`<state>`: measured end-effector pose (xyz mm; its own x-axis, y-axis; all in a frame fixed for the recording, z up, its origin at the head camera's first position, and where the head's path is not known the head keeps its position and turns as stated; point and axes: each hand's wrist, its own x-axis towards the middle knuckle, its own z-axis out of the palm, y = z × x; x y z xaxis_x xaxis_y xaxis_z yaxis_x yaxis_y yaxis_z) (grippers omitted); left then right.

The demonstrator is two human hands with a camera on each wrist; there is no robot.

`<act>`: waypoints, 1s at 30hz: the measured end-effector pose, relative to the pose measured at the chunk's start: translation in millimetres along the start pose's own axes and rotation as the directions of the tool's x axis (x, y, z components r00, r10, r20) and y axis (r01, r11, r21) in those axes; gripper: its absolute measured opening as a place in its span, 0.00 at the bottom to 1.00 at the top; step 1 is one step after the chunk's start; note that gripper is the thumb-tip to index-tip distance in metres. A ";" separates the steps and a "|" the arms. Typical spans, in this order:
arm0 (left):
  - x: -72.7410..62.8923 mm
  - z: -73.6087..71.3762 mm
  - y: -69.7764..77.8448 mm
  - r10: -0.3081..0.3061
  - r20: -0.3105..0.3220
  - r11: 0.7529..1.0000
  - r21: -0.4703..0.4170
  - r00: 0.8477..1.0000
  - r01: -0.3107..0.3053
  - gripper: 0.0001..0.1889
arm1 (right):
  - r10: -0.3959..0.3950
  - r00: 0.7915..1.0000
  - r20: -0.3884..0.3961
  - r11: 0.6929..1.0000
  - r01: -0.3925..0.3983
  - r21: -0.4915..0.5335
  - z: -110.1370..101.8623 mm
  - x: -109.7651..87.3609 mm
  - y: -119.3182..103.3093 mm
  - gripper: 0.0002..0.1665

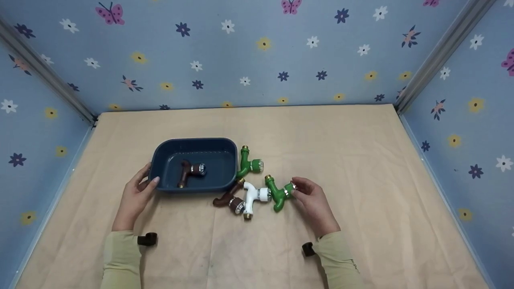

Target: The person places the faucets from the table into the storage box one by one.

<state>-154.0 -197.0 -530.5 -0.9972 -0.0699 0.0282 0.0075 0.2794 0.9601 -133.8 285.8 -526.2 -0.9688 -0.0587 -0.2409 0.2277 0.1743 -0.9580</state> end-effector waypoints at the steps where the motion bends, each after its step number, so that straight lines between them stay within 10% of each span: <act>1: -0.2 -0.1 -0.1 -0.001 0.002 1.000 0.001 1.000 0.001 0.33 | -0.004 1.000 0.002 1.000 0.004 -0.007 -0.1 0.0 0.5 0.27; 30: 0.1 0.0 -0.6 -0.005 0.011 1.000 0.008 1.000 0.005 0.33 | -0.101 0.995 -0.007 0.995 0.101 0.001 0.0 -4.3 3.5 0.22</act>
<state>-154.1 -197.2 -531.0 -0.9979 -0.0612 0.0204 0.0020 0.2864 0.9581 -128.8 286.6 -528.4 -0.9874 -0.0691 -0.1423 0.1292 0.1661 -0.9776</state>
